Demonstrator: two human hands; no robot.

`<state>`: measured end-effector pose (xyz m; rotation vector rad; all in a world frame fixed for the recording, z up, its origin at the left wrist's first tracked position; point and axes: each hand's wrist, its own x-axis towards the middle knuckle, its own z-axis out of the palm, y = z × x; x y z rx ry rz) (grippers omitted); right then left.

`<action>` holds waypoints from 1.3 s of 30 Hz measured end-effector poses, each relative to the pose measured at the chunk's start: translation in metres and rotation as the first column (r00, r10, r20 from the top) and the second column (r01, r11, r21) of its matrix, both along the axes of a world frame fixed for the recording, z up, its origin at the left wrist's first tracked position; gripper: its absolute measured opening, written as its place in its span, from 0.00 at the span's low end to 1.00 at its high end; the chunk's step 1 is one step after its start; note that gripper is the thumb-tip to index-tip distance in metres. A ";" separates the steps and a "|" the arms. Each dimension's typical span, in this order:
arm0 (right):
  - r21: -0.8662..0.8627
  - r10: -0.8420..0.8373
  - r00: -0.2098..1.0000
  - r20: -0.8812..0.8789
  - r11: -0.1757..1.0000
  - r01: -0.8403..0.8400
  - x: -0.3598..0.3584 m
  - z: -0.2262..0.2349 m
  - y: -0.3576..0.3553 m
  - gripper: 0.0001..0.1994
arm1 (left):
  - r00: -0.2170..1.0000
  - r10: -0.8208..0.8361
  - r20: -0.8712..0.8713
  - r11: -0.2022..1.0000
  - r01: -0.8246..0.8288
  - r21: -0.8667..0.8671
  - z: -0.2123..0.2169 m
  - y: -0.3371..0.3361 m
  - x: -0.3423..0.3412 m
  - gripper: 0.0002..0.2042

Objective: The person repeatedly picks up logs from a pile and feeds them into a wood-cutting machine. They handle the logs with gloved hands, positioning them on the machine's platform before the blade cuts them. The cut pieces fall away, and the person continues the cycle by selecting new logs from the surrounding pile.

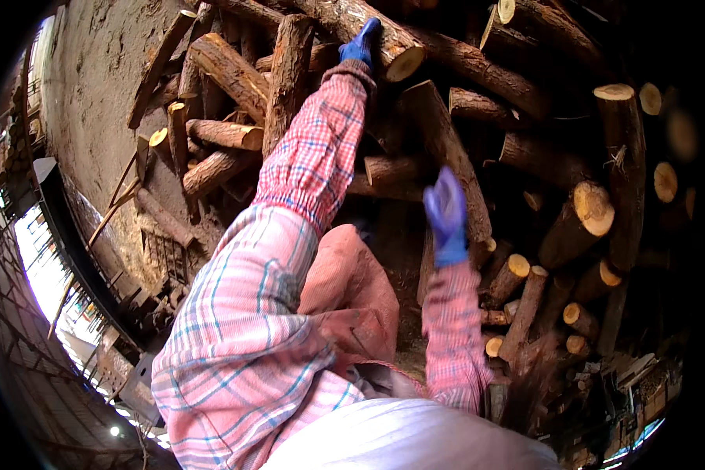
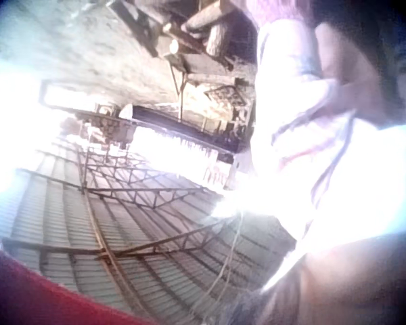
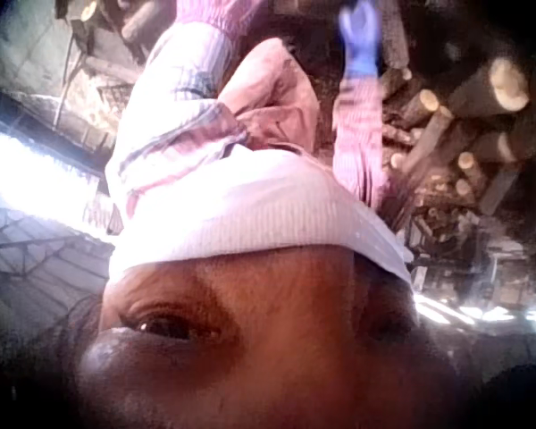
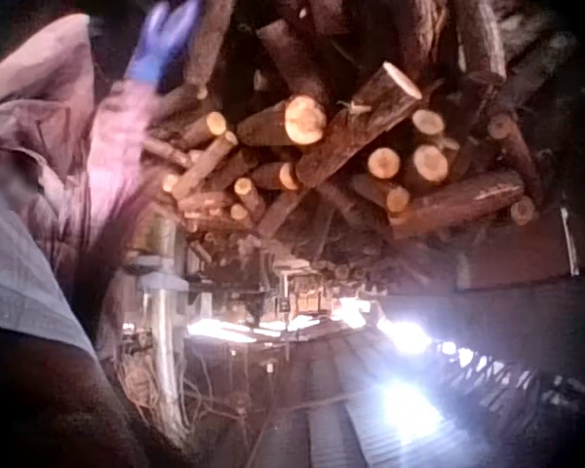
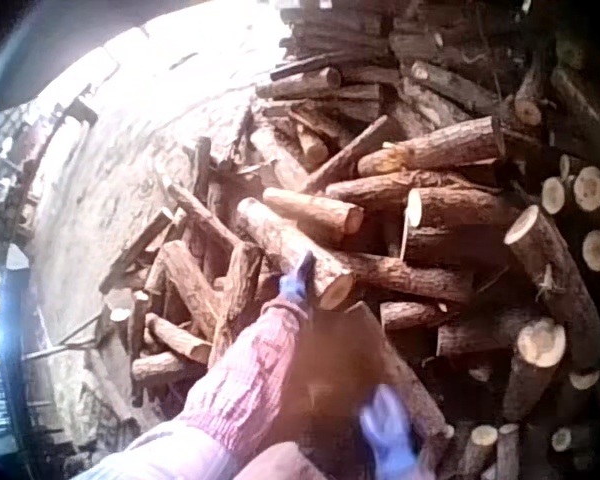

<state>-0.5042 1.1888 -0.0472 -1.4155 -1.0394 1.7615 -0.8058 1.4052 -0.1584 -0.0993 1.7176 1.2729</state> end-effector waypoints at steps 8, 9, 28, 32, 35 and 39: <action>0.299 0.020 0.956 0.293 0.948 -0.111 -0.125 -0.124 0.234 0.45 | 0.980 -0.196 0.023 0.977 0.194 0.090 -0.031 0.011 0.011 0.33; 0.333 -0.022 0.940 0.342 0.938 -0.099 -0.134 -0.132 0.247 0.45 | 0.903 -0.364 -0.227 0.919 0.388 0.067 -0.054 0.014 0.007 0.33; -0.684 -0.446 0.733 -0.513 0.728 -0.035 -0.150 -0.074 -0.010 0.22 | 0.419 -0.035 0.907 0.961 -0.235 0.145 0.244 -0.313 0.011 0.22; -0.660 -0.313 0.768 -0.559 0.728 -0.184 -0.098 0.005 -0.064 0.29 | 0.743 -0.256 0.618 0.953 0.088 0.289 0.288 -0.386 0.077 0.27; -0.750 -0.380 0.708 -0.596 0.577 -0.322 -0.061 0.084 -0.088 0.33 | 0.706 -0.656 0.265 0.748 0.564 0.350 0.303 -0.418 0.079 0.29; -0.373 0.002 0.780 -0.626 0.877 -0.302 -0.007 0.144 -0.112 0.38 | 0.618 -0.713 0.331 0.700 0.649 0.297 0.334 -0.436 0.080 0.33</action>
